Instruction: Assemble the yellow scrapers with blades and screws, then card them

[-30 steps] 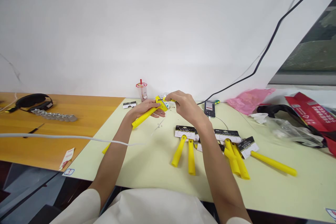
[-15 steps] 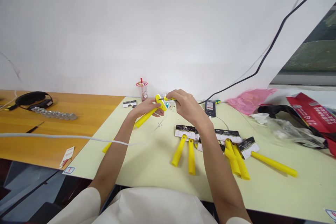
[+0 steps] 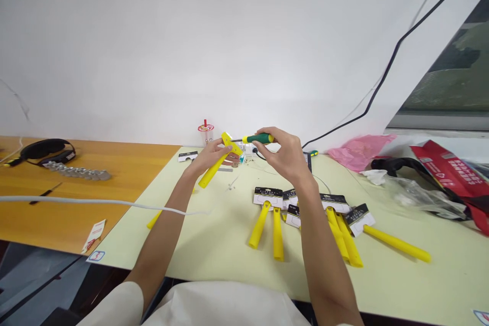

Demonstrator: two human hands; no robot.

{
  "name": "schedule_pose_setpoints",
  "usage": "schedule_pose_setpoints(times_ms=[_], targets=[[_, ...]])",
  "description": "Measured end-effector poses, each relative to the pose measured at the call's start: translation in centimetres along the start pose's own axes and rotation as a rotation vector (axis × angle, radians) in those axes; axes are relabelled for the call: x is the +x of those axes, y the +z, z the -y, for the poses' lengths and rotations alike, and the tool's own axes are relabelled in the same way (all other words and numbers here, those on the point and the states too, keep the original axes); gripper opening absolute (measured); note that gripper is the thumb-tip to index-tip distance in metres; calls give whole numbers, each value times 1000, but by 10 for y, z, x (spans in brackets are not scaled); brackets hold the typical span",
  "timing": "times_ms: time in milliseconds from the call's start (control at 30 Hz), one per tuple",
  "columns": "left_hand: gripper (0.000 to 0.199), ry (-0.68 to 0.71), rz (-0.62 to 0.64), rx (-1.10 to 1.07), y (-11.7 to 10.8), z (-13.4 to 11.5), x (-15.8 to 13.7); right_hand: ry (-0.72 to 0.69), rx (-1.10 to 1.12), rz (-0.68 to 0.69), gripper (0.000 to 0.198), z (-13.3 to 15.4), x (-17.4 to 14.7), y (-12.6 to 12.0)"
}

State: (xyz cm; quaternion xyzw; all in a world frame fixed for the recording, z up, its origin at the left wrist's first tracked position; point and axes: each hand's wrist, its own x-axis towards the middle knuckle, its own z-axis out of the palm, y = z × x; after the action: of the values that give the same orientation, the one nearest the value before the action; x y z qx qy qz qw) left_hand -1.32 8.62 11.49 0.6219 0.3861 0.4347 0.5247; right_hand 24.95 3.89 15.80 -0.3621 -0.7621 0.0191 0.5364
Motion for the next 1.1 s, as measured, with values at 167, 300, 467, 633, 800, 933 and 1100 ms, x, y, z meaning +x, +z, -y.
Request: schedule_pose_setpoints(times_ms=[167, 300, 467, 633, 800, 933, 1100], targets=[[62, 83, -12, -31, 5, -13, -7, 129, 187, -165, 37, 4, 0, 0], [65, 137, 30, -32, 8, -23, -16, 226, 384, -237, 45, 12, 3, 1], [65, 158, 90, -7, 13, -34, -28, 359, 533, -301, 47, 17, 7, 1], [65, 122, 100, 1, 16, -39, -34, 409, 561, -290, 49, 13, 8, 0], [65, 51, 84, 1, 16, -39, -34, 416, 565, -261, 52, 11, 8, 1], [69, 31, 88, -11, 15, -40, -34, 445, 545, -261, 54, 12, 8, 2], [67, -18, 85, 10, 15, -43, -36, 400, 524, -265, 51, 8, 7, 4]])
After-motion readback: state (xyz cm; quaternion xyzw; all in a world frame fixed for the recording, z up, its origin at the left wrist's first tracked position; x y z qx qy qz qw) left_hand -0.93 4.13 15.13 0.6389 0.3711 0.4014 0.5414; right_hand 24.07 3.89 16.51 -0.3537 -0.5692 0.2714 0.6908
